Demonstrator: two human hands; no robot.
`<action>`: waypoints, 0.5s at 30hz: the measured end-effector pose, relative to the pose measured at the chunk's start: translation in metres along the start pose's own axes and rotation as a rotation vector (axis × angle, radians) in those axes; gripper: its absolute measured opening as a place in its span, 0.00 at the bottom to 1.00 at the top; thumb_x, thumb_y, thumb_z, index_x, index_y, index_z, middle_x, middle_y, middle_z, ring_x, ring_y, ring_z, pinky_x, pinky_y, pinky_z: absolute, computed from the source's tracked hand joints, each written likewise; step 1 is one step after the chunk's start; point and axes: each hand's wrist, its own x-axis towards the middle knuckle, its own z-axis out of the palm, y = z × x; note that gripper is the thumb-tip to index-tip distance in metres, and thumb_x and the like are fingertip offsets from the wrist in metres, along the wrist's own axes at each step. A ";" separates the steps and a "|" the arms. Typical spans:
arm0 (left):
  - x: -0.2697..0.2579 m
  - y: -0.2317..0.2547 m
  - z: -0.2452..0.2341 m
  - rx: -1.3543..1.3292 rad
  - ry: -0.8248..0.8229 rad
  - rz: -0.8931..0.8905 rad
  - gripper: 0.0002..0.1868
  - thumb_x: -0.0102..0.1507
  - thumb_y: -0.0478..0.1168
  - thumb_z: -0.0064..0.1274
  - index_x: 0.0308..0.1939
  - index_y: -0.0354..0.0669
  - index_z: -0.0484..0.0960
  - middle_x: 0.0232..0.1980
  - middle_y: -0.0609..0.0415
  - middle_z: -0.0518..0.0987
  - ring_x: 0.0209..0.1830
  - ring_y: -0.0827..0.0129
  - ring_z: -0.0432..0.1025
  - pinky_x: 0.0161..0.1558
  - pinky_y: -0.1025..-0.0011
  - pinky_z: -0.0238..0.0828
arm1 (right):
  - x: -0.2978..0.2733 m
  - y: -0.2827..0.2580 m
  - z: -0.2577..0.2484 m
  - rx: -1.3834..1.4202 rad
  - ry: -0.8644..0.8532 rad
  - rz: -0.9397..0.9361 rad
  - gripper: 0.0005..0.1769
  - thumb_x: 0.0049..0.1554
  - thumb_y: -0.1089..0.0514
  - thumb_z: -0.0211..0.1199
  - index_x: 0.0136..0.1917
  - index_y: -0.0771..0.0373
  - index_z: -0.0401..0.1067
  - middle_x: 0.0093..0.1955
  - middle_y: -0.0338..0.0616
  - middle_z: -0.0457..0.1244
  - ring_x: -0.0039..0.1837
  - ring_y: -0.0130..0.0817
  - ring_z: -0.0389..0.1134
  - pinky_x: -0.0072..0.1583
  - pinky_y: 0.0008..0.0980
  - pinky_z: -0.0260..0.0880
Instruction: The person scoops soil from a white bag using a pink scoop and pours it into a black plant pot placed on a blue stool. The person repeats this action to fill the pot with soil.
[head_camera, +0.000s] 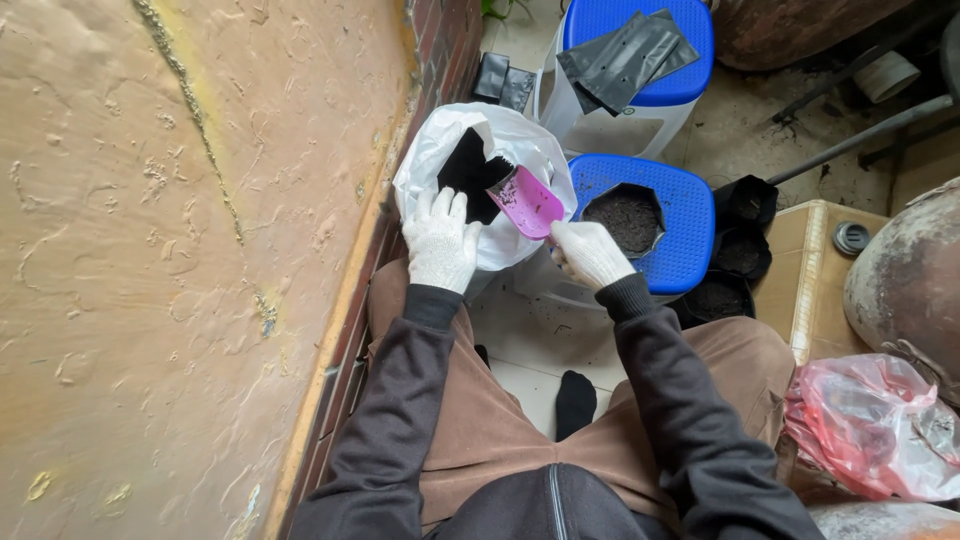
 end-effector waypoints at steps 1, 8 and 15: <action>-0.001 0.000 0.001 0.001 -0.003 0.000 0.26 0.61 0.52 0.61 0.58 0.43 0.77 0.56 0.48 0.77 0.60 0.51 0.69 0.56 0.55 0.74 | 0.001 -0.001 0.002 0.002 -0.001 0.003 0.16 0.59 0.45 0.59 0.35 0.56 0.71 0.26 0.34 0.56 0.25 0.16 0.51 0.25 0.16 0.51; 0.000 0.000 -0.003 -0.010 0.015 0.002 0.27 0.60 0.52 0.61 0.58 0.44 0.77 0.56 0.49 0.77 0.61 0.51 0.69 0.54 0.55 0.75 | 0.029 -0.006 0.014 -0.176 -0.029 -0.008 0.20 0.58 0.43 0.58 0.33 0.58 0.73 0.26 0.40 0.60 0.27 0.22 0.59 0.27 0.21 0.61; 0.003 0.001 -0.006 -0.027 -0.010 -0.006 0.26 0.61 0.51 0.60 0.57 0.42 0.78 0.56 0.47 0.78 0.63 0.49 0.69 0.54 0.56 0.75 | 0.056 -0.014 0.035 -0.168 -0.035 0.130 0.12 0.53 0.52 0.55 0.35 0.62 0.70 0.26 0.39 0.55 0.25 0.18 0.51 0.25 0.16 0.50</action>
